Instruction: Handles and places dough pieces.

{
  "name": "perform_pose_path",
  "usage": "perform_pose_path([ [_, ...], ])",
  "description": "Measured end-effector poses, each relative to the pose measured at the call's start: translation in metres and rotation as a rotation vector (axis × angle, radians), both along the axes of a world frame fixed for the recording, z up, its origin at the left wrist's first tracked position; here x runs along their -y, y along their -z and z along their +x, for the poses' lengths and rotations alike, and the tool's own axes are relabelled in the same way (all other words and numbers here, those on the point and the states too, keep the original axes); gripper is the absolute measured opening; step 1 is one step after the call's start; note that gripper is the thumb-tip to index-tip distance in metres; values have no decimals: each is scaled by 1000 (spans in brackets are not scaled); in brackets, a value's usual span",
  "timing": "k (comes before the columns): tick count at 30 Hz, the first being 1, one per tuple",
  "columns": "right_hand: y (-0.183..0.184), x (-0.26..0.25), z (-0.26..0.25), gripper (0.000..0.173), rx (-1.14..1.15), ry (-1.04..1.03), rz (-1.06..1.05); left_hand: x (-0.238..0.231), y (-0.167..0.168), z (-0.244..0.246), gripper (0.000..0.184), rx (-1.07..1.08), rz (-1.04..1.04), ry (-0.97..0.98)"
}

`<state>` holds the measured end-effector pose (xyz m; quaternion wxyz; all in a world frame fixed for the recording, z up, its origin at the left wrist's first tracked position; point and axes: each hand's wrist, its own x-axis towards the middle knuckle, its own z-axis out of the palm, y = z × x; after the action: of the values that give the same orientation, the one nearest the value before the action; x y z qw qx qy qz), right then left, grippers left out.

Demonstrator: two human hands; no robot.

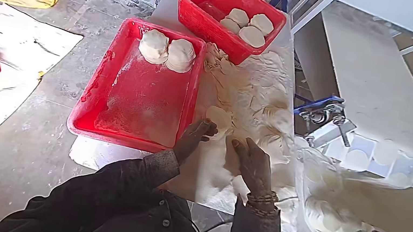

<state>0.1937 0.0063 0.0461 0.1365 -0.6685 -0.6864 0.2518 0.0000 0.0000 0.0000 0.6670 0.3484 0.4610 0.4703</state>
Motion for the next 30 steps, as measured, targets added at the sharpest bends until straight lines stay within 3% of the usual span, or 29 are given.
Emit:
perform_pose_path([
  [3, -18, -1, -17, 34, -456, -4, 42, -6, -3, 18, 65, 204, -202, -82],
  [5, -21, -2, -29, 26, -662, 21, 20, 4, -11, 22, 48, 291, -141, -145],
  [7, -10, -2, -37, 28, -674, 117, -12, 17, -9, 22, 46, 450, -60, -166],
  [9, 10, 0, -45, 31, -581, 198, -18, 20, -15, 18, 64, 641, -230, -249],
  [10, 19, 2, -50, 32, -544, 215, -25, 21, -19, 13, 64, 629, -318, -274],
  [12, 31, 4, -62, 32, -573, 225, -46, 23, -25, -1, 43, 453, -409, -250],
  [15, 36, -1, -80, 26, -786, 201, -117, 21, -31, -30, 46, 235, -412, -146],
  [17, 33, -9, -93, 22, -895, 149, -165, 17, -31, -50, 43, 214, -391, -137],
  [19, 24, -13, -109, 17, -843, 70, -111, 12, -28, -64, 32, 289, -422, -214],
  [21, 8, -9, -125, 22, -683, 28, 27, 6, -20, -74, 42, 445, -472, -294],
  [24, -1, 6, -142, 39, -640, 8, 227, 1, -12, -75, 54, 607, -453, -420],
  [26, 6, 5, -147, 60, -584, -10, 167, -7, -11, -72, 53, 636, -418, -509],
  [27, 9, 2, -151, 61, -493, -19, 114, -9, -8, -71, 53, 608, -413, -542],
  [30, 11, -11, -166, 41, -351, -84, 87, -17, 0, -79, 58, 562, -415, -598],
])
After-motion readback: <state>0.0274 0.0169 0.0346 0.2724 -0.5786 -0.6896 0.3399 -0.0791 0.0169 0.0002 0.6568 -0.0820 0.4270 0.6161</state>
